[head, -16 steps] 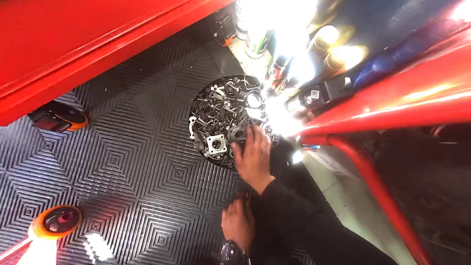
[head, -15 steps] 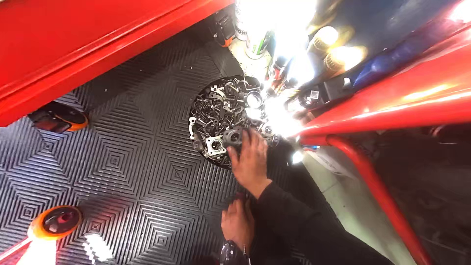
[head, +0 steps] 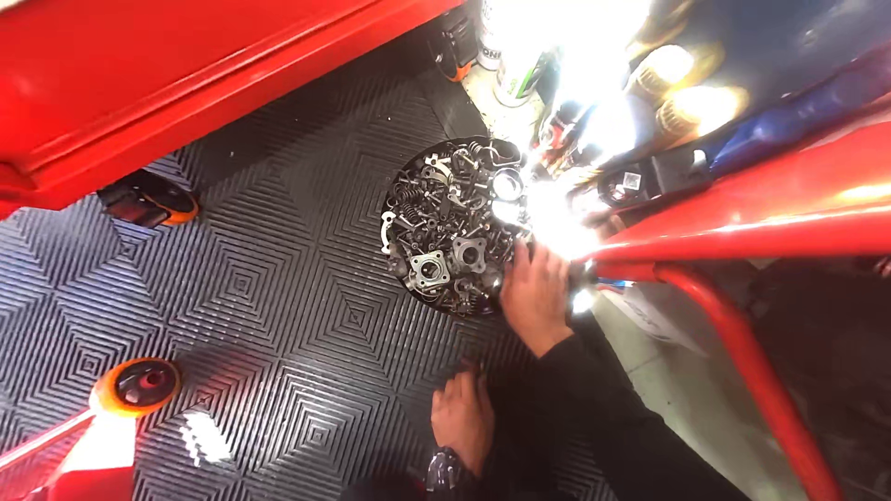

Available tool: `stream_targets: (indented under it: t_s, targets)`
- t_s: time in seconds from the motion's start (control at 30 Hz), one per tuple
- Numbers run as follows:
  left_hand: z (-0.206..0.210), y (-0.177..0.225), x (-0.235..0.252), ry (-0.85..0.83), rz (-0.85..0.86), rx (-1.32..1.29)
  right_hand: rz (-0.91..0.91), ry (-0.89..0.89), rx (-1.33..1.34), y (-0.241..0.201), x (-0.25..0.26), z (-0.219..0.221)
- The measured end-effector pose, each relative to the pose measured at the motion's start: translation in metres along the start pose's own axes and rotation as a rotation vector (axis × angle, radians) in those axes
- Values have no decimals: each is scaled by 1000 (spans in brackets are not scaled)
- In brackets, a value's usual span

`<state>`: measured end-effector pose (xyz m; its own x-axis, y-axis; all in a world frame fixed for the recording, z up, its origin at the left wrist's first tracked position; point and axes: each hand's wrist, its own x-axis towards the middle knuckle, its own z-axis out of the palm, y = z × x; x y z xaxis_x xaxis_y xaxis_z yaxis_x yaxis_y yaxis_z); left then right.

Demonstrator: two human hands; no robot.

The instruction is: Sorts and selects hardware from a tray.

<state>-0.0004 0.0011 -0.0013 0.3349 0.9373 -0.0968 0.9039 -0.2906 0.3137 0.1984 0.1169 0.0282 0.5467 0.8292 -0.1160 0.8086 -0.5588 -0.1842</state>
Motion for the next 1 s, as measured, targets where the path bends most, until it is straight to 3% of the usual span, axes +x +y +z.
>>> stream_targets:
  t_s: [0.1,0.2,0.5,0.63,0.77,1.0]
  targets:
    - [0,0,-1,-8,-1,-9,-21,87,111,-6,-20,2]
    - [2,-1,-1,-5,1,-12,-155,141,261,-12,-43,10]
    - [2,1,-2,6,-13,-18,-241,317,420,-3,-54,31]
    - [1,-1,-2,23,6,-14,-315,238,456,-17,-71,29]
    - [-2,0,-3,12,21,-6,-397,39,297,-35,-87,39]
    - [-1,0,-1,2,3,-15,-421,-5,83,-17,-56,33]
